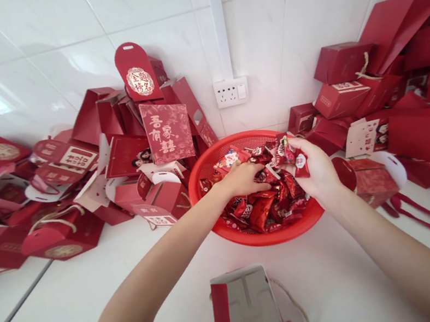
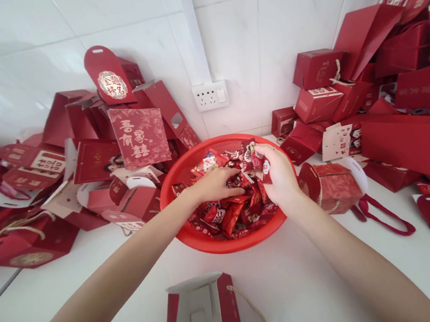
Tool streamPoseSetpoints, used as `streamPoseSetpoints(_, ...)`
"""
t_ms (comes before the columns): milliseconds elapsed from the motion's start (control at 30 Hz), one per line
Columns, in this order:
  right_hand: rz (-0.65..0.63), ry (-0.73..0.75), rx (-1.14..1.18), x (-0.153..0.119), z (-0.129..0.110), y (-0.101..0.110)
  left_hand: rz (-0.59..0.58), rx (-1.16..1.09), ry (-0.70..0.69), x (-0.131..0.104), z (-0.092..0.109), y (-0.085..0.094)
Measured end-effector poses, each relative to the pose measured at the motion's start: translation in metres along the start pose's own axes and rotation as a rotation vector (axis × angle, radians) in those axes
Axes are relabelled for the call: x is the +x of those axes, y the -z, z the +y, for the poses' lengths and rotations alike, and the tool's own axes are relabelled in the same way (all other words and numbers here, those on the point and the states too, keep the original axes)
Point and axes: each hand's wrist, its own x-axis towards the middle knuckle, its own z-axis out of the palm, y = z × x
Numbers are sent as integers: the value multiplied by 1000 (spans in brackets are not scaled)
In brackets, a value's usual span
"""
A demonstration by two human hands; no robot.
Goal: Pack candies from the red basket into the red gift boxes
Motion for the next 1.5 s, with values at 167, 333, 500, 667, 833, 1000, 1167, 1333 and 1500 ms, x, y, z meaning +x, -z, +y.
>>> streamPoseSetpoints(167,0,-33,15,0,0,0,56,-10,-55,1,-4,1)
streamPoseSetpoints(333,-24,-68,59,-2,-5,-2,483,-284,-78,-2,-23,9)
streamPoseSetpoints(500,-94,-126,87,1,-3,0,656,-681,-254,-3,-27,11)
streamPoseSetpoints(667,-191,-53,-8,-1,1,0,533,-827,-346,-7,-16,8)
streamPoseSetpoints(833,-97,8,-91,-7,-1,-2,485,-886,-368,-12,-6,11)
streamPoseSetpoints(1000,-25,183,-169,-8,3,0,484,-906,-239,-12,3,15)
streamPoseSetpoints(1167,-61,342,-225,-10,5,1,561,-949,-174,-20,14,20)
streamPoseSetpoints(1333,-225,216,-144,-18,0,-5,816,-906,-8,-52,34,10)
streamPoseSetpoints(1500,-320,95,-129,-24,-6,-9,978,-714,-63,-70,49,-8)
